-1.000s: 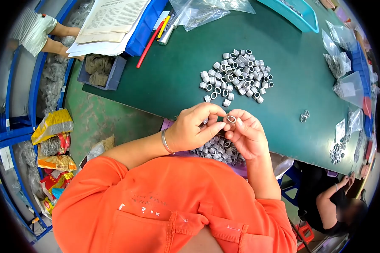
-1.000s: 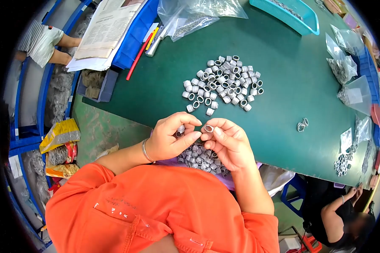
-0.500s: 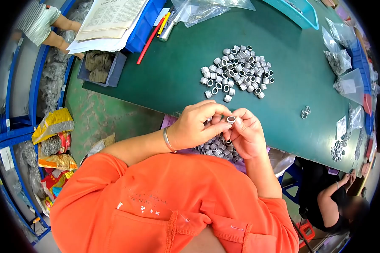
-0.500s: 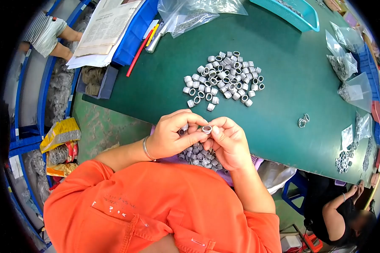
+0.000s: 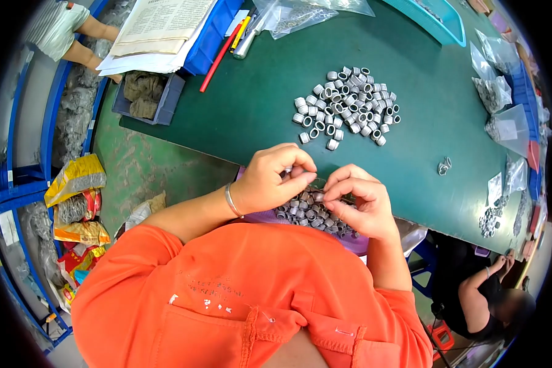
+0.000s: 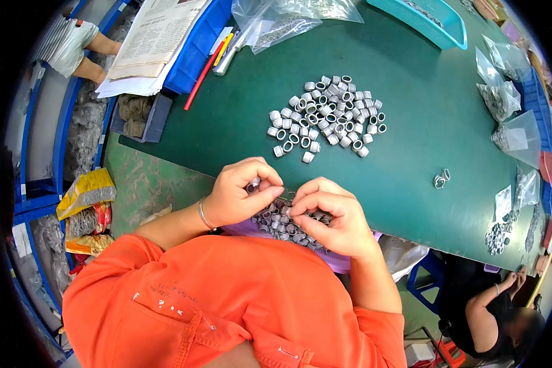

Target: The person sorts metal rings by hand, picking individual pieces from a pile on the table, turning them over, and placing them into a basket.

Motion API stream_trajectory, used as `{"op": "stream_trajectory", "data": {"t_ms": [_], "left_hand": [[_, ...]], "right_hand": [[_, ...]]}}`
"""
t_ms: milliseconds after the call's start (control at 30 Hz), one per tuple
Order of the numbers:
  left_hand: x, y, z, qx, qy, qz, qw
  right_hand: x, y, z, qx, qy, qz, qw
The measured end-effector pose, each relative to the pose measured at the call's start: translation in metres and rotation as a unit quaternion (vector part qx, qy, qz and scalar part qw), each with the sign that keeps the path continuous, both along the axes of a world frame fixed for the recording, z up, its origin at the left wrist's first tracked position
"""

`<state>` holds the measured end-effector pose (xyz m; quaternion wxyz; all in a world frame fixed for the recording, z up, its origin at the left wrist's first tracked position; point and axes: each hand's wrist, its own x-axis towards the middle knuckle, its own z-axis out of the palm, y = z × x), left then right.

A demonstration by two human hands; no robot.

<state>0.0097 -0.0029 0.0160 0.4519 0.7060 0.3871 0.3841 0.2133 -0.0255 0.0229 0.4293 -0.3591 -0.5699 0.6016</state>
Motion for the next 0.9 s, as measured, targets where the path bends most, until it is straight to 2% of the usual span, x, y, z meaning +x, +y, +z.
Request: {"op": "stream_trajectory", "data": {"t_ms": [67, 133, 200, 333, 400, 433, 467, 533, 567, 667, 733, 900], "left_hand": [[-0.003, 0.001, -0.003, 0.011, 0.015, 0.030, 0.999], [-0.001, 0.001, -0.002, 0.001, 0.011, 0.036, 0.999], [0.001, 0.001, 0.000, -0.003, 0.005, 0.036, 0.999], [-0.001, 0.001, 0.002, -0.017, 0.017, 0.039, 0.999], [-0.003, 0.002, -0.001, 0.010, 0.009, 0.042, 0.999], [-0.003, 0.003, -0.003, 0.011, 0.008, 0.041, 0.999], [-0.003, 0.003, -0.004, 0.016, 0.007, 0.039, 0.999], [-0.001, 0.004, -0.003, 0.021, 0.003, 0.038, 0.999], [0.001, 0.004, -0.001, 0.010, -0.004, 0.034, 0.999], [0.004, 0.003, -0.004, -0.002, -0.019, 0.029, 0.999], [0.005, 0.004, -0.006, 0.041, -0.038, 0.023, 0.998], [0.001, 0.002, 0.004, 0.028, -0.015, -0.016, 0.999]], "right_hand": [[0.000, 0.008, 0.002, 0.093, -0.155, 0.005, 0.983], [-0.012, 0.017, -0.012, 0.201, -0.264, -0.122, 0.935], [-0.020, 0.028, -0.014, 0.253, -0.362, -0.167, 0.881], [-0.017, 0.031, -0.022, 0.276, -0.376, -0.157, 0.871], [-0.015, 0.024, -0.014, 0.107, -0.267, -0.162, 0.944], [-0.014, 0.021, -0.022, -0.015, -0.127, -0.170, 0.977], [-0.009, 0.020, -0.013, -0.164, 0.008, -0.119, 0.979], [-0.006, 0.017, -0.010, -0.291, 0.198, -0.073, 0.933], [-0.003, 0.016, -0.013, -0.321, 0.256, -0.042, 0.911], [-0.004, 0.011, -0.018, -0.361, 0.321, -0.025, 0.875], [-0.005, 0.009, -0.021, -0.356, 0.338, -0.015, 0.871], [-0.011, 0.003, -0.019, -0.336, 0.338, -0.024, 0.879]]}}
